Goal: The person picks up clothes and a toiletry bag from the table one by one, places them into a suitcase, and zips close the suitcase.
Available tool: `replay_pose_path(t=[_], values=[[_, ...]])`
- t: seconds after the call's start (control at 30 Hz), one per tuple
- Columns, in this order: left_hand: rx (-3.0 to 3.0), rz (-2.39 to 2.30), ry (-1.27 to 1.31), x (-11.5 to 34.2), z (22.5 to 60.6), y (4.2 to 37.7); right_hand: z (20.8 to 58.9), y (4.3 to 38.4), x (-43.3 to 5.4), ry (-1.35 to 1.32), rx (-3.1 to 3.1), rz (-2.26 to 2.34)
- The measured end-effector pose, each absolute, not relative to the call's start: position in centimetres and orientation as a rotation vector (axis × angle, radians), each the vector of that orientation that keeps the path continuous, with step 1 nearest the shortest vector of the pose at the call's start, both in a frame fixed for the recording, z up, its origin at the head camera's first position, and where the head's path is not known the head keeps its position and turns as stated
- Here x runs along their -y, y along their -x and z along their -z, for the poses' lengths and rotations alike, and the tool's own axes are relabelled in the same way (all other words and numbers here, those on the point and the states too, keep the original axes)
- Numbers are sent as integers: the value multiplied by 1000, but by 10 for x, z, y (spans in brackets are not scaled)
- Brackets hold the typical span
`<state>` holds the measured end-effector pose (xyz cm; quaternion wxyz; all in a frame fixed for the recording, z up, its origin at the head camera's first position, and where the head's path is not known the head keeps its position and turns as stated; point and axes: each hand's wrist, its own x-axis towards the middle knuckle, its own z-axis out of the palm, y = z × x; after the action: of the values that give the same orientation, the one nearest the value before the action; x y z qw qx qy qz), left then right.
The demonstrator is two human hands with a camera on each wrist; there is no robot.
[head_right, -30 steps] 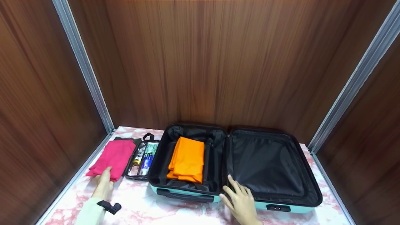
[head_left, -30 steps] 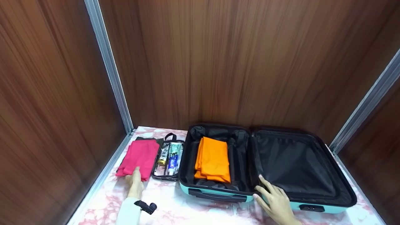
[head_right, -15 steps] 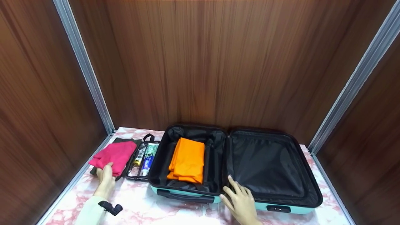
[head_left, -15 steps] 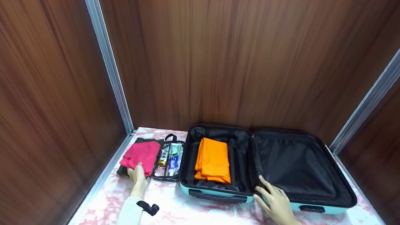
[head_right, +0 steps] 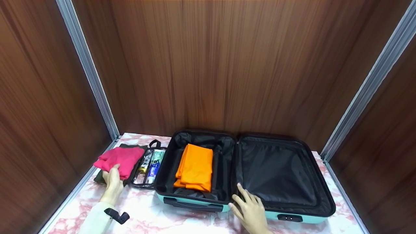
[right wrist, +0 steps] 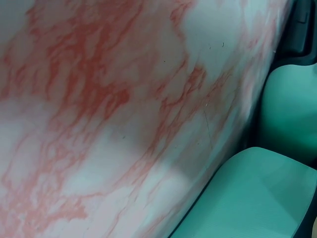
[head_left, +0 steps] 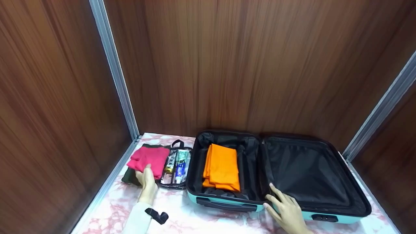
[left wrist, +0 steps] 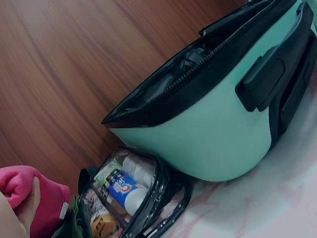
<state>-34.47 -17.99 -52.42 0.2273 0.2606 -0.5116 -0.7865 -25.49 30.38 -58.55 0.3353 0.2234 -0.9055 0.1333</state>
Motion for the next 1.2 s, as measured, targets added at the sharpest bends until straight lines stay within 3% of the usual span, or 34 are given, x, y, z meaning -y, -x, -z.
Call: replay_pose_path(t=[1.2], values=[[1406,2167,-490,141,488,340,585,252,-305,-575,2379,-343]])
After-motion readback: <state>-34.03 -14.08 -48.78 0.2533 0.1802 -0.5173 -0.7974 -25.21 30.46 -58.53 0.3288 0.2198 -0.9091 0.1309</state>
